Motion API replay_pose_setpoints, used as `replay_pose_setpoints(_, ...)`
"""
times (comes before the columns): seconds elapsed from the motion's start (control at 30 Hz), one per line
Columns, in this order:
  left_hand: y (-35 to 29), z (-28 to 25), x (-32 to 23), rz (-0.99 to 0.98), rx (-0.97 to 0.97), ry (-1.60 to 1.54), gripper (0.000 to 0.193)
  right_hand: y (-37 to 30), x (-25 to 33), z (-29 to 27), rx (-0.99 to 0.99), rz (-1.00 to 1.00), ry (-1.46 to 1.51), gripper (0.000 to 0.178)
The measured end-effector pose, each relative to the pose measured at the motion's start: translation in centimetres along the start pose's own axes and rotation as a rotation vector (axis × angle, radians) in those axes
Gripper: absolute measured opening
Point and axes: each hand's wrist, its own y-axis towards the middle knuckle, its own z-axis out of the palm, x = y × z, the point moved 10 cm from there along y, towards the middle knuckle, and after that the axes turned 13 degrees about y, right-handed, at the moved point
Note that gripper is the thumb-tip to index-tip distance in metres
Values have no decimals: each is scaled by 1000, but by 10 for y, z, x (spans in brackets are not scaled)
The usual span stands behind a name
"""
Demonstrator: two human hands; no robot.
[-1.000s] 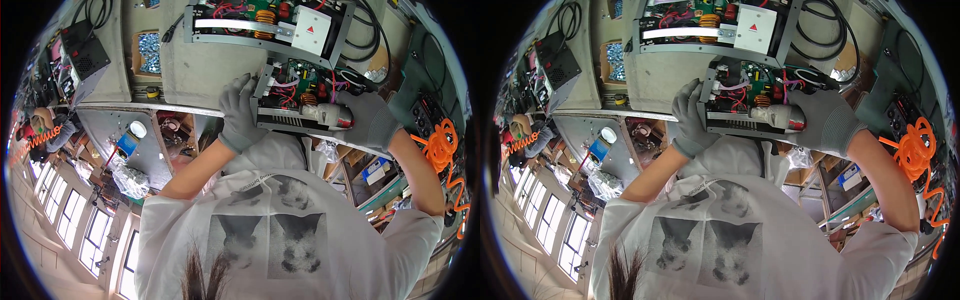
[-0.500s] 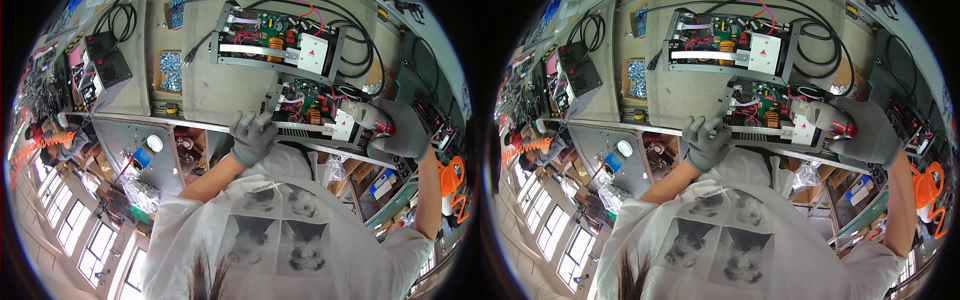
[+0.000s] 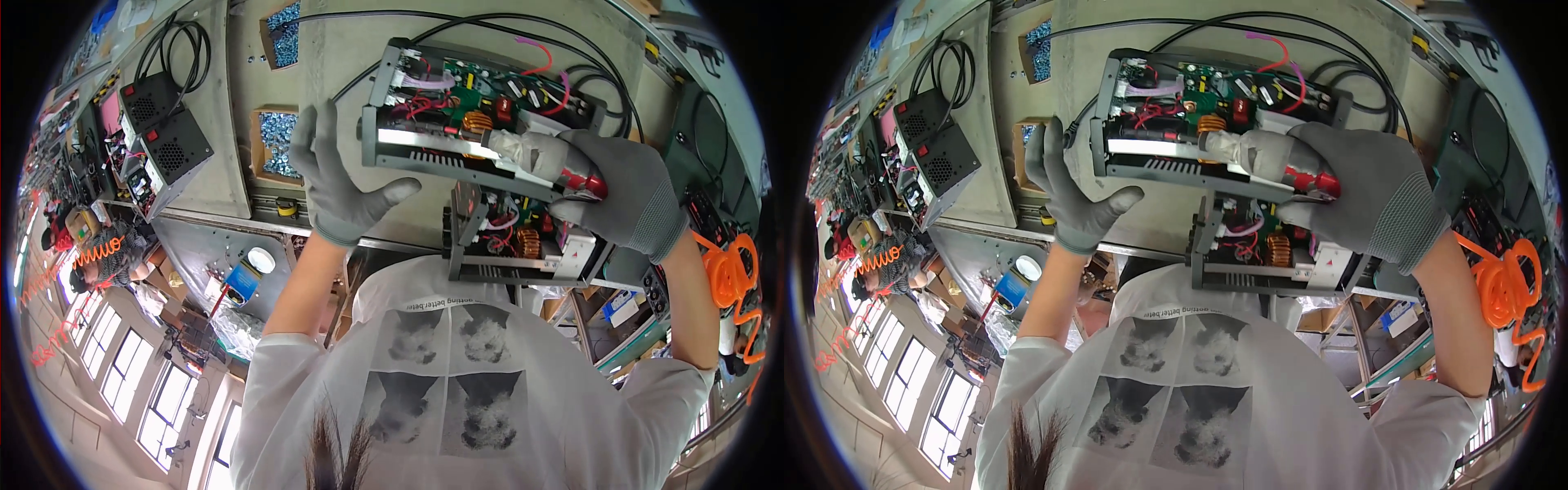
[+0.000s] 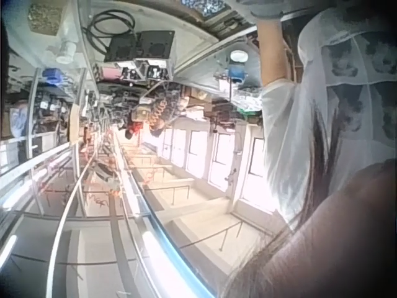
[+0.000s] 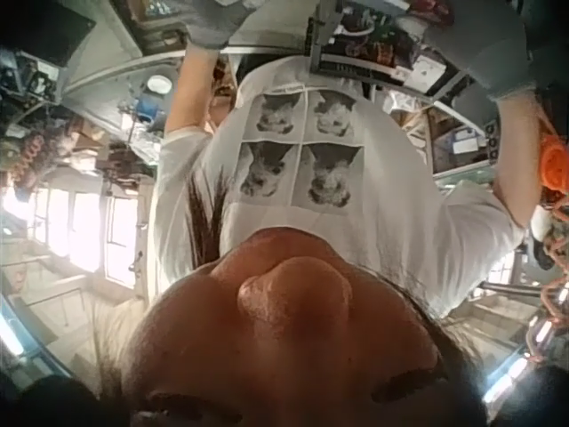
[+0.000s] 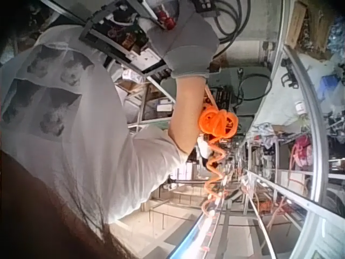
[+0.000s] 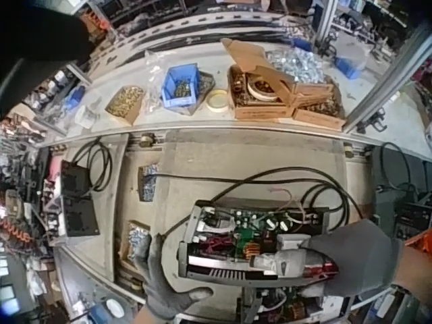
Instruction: Assembling electronic components for a solar inverter at a workstation using tools and manual positioning.
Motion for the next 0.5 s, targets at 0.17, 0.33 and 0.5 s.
replay_pose_setpoints(0.17,32,28,9,128,140,132,130,37,3,14,123,-31,4,73)
replay_pose_setpoints(0.33,35,43,8,166,219,118,121,46,10,11,76,-118,18,72)
replay_pose_setpoints(0.5,29,50,8,138,232,79,116,46,11,15,53,-132,-27,67)
